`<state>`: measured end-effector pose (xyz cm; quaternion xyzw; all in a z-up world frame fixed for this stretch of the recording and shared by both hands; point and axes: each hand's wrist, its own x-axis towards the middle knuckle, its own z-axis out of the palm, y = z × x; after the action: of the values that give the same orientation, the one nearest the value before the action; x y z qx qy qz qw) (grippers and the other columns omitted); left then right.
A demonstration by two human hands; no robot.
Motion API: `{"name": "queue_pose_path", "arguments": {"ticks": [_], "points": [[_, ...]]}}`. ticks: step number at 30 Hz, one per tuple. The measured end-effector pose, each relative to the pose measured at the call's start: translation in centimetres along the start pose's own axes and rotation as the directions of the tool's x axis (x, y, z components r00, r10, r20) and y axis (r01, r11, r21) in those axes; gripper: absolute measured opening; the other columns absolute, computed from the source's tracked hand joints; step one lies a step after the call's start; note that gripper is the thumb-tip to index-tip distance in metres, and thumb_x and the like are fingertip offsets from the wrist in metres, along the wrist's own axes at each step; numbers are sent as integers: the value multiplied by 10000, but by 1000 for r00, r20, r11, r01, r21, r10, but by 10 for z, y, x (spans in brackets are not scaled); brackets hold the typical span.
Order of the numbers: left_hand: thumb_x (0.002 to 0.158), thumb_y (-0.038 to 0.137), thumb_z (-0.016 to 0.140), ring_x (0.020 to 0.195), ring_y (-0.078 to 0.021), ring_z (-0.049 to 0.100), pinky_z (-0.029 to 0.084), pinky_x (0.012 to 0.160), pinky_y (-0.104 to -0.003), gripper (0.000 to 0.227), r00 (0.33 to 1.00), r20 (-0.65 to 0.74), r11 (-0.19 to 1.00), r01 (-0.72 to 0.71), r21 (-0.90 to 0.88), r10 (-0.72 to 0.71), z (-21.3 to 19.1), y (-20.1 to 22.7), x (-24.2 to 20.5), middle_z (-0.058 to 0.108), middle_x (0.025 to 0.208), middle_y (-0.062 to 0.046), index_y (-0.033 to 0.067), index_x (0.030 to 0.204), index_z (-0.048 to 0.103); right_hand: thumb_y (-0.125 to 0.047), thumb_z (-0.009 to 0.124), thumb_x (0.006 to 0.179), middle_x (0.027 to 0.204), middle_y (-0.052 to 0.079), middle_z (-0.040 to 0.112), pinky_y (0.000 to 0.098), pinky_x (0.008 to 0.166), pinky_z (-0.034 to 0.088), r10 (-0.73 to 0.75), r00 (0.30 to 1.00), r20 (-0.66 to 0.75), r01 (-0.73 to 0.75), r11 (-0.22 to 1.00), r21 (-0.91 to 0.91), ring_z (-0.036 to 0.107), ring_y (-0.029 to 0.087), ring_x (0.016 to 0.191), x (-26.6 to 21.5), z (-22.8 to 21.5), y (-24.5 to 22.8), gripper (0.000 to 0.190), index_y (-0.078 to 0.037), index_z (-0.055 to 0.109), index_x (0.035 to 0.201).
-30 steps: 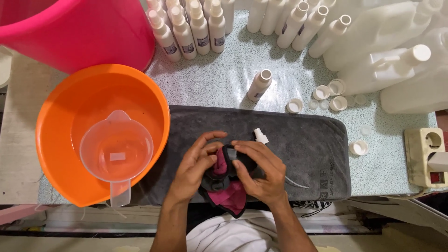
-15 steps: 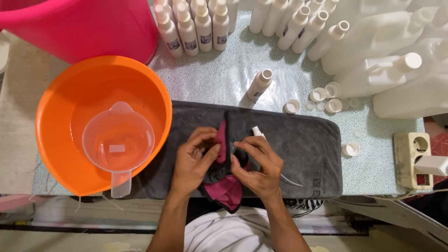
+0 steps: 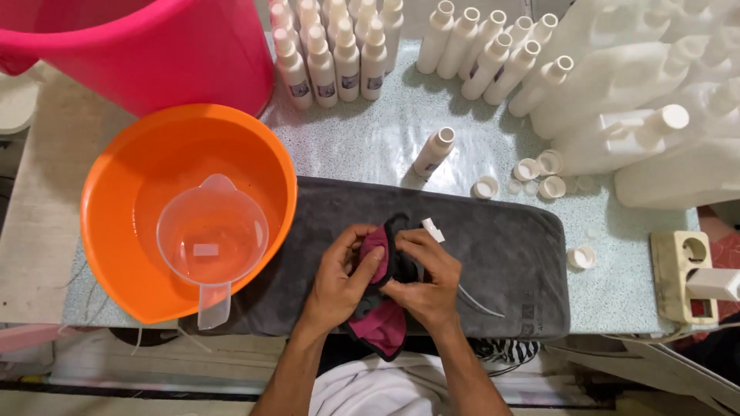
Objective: Assembling small plastic bottles by inserting spray pumps and wiping them clean with a cloth.
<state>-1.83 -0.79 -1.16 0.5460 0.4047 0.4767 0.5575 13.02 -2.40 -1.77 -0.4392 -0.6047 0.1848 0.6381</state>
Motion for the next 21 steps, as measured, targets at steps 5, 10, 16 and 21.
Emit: {"name": "queue_pose_path", "arguments": {"ticks": [5,10,16,21], "points": [[1066,118,536,774,-149,595,549,709,-340,231,998,-56,1000,-1,23,3,0,-13,4,654,704,-92,18,1016,739,122,817,651,825,156,720,404,670,584,52,999,-8,-52,999,-16,692,277,724,1,8,-5,282,42,750,914],[1039,84,589,969,-174,619,570,866,-400,238,997,-65,998,27,-51,-30,5,-10,6,760,933,-142,-58,1174,724,124,784,690,824,155,721,396,669,577,89,995,-54,-93,993,-66,695,259,737,4,4,-3,254,37,756,927],[1010,70,628,954,-159,650,606,823,-377,208,974,-214,995,62,-83,-79,10,-21,5,808,988,-155,-30,1086,794,91,837,687,776,139,704,377,653,577,64,994,-93,-71,995,-73,673,238,693,7,9,-10,224,35,759,889],[909,69,782,767,-122,652,609,695,-333,80,939,-337,997,62,-46,-73,9,-24,4,781,756,-105,-7,918,806,61,849,691,755,130,686,355,647,576,29,992,-125,-44,992,-116,668,245,679,2,11,-9,204,33,754,870]]}}
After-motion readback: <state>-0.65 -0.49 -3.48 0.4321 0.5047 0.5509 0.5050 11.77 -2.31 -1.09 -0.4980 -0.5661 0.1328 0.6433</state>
